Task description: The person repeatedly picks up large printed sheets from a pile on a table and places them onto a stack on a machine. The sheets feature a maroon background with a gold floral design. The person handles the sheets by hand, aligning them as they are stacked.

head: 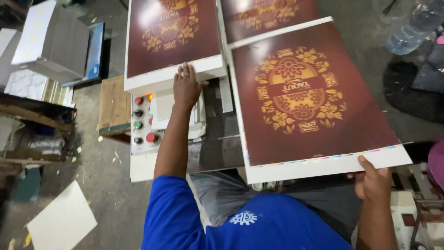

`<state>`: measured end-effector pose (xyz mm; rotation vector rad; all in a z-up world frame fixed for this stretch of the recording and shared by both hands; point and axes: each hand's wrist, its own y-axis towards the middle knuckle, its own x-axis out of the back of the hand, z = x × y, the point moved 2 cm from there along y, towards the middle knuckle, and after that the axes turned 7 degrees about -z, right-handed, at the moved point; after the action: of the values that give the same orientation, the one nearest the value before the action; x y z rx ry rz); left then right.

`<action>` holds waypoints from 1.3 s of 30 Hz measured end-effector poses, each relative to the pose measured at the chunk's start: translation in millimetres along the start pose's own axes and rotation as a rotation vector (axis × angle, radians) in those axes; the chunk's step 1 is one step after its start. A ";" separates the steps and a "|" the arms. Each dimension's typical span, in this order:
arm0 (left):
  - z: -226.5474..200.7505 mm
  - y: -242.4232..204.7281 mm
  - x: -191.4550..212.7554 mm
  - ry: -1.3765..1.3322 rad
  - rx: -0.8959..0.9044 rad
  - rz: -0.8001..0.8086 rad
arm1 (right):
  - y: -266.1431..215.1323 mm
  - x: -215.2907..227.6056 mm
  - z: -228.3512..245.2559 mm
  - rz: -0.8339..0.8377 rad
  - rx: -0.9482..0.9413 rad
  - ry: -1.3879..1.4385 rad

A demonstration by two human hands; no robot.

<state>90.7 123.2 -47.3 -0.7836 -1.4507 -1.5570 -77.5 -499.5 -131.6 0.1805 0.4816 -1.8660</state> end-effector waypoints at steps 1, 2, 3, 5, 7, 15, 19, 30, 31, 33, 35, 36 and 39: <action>3.8 0.7 2.3 0.002 0.008 0.009 | 2.4 7.4 -5.7 0.005 -0.009 -0.007; 6.8 5.9 4.7 -0.003 -0.016 0.002 | 7.3 13.3 -11.0 0.007 -0.010 -0.033; 9.7 11.0 7.3 -0.008 -0.040 -0.005 | 12.1 19.4 -15.9 0.008 -0.010 -0.059; 17.9 26.4 13.9 0.009 -0.012 0.058 | 11.2 20.9 -19.1 0.005 -0.033 -0.103; 23.8 39.2 19.1 0.025 0.012 0.117 | 11.3 15.5 -20.7 0.000 -0.050 -0.146; 29.9 27.3 39.6 -0.122 -0.040 -0.257 | 25.9 -35.4 -26.5 -0.007 -0.028 -0.242; 1.3 -1.7 69.4 -0.085 -0.031 -0.336 | 67.8 -60.2 -22.5 -0.003 -0.023 -0.268; -94.9 -99.5 139.2 -0.324 -0.198 -0.287 | 91.1 -114.9 -19.5 0.137 -0.211 -0.187; -106.9 -105.0 142.6 -0.324 -0.197 -0.291 | 78.7 -120.4 -22.5 0.140 -0.207 -0.187; -134.9 -120.8 152.2 -0.532 -0.409 -0.381 | 48.5 -127.3 -32.3 0.184 -0.265 -0.294; -166.1 -129.4 155.7 -0.556 -0.432 -0.276 | 19.6 -145.0 -38.2 0.310 -0.282 -0.308; -182.9 -132.8 156.8 -0.574 -0.456 -0.180 | 5.8 -155.0 -39.9 0.441 -0.292 -0.320; -215.5 -129.6 169.6 -0.654 -0.614 -0.272 | -12.4 -166.9 -64.5 0.685 -0.301 -0.175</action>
<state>-78.5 -120.9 14.4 -1.6265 -1.5740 -2.1190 -38.6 -324.4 -127.8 -0.0244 0.4954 -1.1137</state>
